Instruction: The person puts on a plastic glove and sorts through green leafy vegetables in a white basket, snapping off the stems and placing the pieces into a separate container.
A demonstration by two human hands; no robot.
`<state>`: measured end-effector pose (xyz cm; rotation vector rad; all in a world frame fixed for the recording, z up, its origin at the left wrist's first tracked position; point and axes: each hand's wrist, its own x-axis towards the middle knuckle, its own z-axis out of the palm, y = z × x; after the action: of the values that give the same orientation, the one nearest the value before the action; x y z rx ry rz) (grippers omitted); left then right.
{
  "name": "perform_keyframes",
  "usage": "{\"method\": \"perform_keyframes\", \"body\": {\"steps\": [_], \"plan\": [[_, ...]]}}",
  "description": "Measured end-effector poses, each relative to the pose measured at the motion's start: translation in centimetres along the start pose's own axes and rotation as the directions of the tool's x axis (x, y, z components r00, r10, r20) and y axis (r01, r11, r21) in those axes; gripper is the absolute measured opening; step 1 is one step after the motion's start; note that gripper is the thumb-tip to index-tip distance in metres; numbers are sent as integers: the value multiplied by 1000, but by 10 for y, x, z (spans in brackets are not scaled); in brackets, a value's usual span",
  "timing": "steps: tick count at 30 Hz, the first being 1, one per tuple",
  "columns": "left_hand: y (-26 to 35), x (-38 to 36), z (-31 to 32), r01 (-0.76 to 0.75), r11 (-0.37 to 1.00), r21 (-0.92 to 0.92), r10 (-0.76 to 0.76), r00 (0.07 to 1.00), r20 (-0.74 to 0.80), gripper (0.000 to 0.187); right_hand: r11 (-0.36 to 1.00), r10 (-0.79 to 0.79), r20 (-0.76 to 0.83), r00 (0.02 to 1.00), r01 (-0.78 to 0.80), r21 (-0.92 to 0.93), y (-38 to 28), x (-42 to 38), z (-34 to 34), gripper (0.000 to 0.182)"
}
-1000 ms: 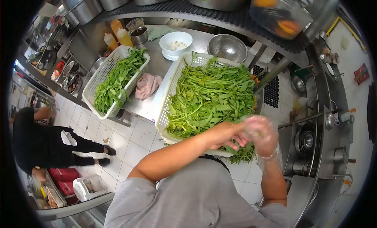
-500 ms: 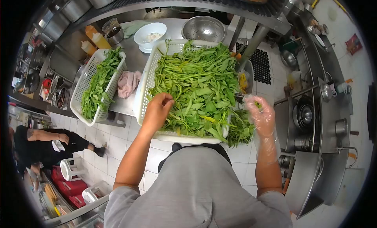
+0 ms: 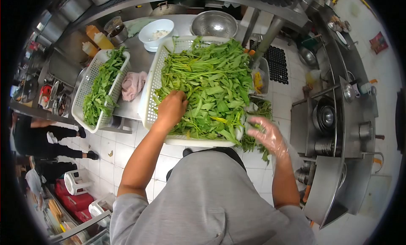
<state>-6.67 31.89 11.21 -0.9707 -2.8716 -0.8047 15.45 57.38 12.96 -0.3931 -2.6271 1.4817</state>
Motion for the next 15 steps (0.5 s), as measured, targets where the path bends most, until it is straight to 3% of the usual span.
{"method": "perform_keyframes", "body": {"steps": [1, 3, 5, 6, 8, 9, 10, 11, 13, 15], "plan": [[-3, 1, -1, 8, 1000, 13, -8, 1000, -13, 16, 997, 45, 61, 997, -49, 59, 3, -3, 7, 33], [-4, 2, -5, 45, 983, -179, -44, 999, 9, 14, 990, 63, 70, 996, -71, 119, 1, -11, 19, 38], [4, 1, -17, 75, 908, -412, -91, 996, -20, 12, 850, 357, 49, 933, -346, 397, -2, -14, 19, 35], [4, 2, -20, 49, 884, -465, -82, 995, -53, 11, 854, 336, 50, 940, -327, 404, -3, -12, 14, 35], [1, -1, -22, 23, 861, -509, -81, 993, -91, 11, 961, 187, -149, 971, -149, 233, -10, -12, 6, 26], [1, 0, -22, 82, 644, -761, -145, 989, -17, 10, 962, 174, -149, 973, -136, 236, -17, -9, 4, 26], [1, 0, -24, 135, 353, -926, -178, 981, 75, 10, 998, -54, -282, 958, 55, -6, -27, -6, 1, 22], [3, 1, -29, 123, 359, -925, -177, 982, 62, 10, 940, -302, -353, 886, 215, -267, -39, -2, -1, 17], [10, 0, -40, 233, 186, -955, -255, 950, 182, 10, 923, -364, -392, 845, 272, -271, -63, 6, -8, 12], [8, -1, -44, 218, 157, -963, -231, 956, 179, 11, 921, -383, -399, 833, 312, -232, -79, 10, -13, 11]]}}
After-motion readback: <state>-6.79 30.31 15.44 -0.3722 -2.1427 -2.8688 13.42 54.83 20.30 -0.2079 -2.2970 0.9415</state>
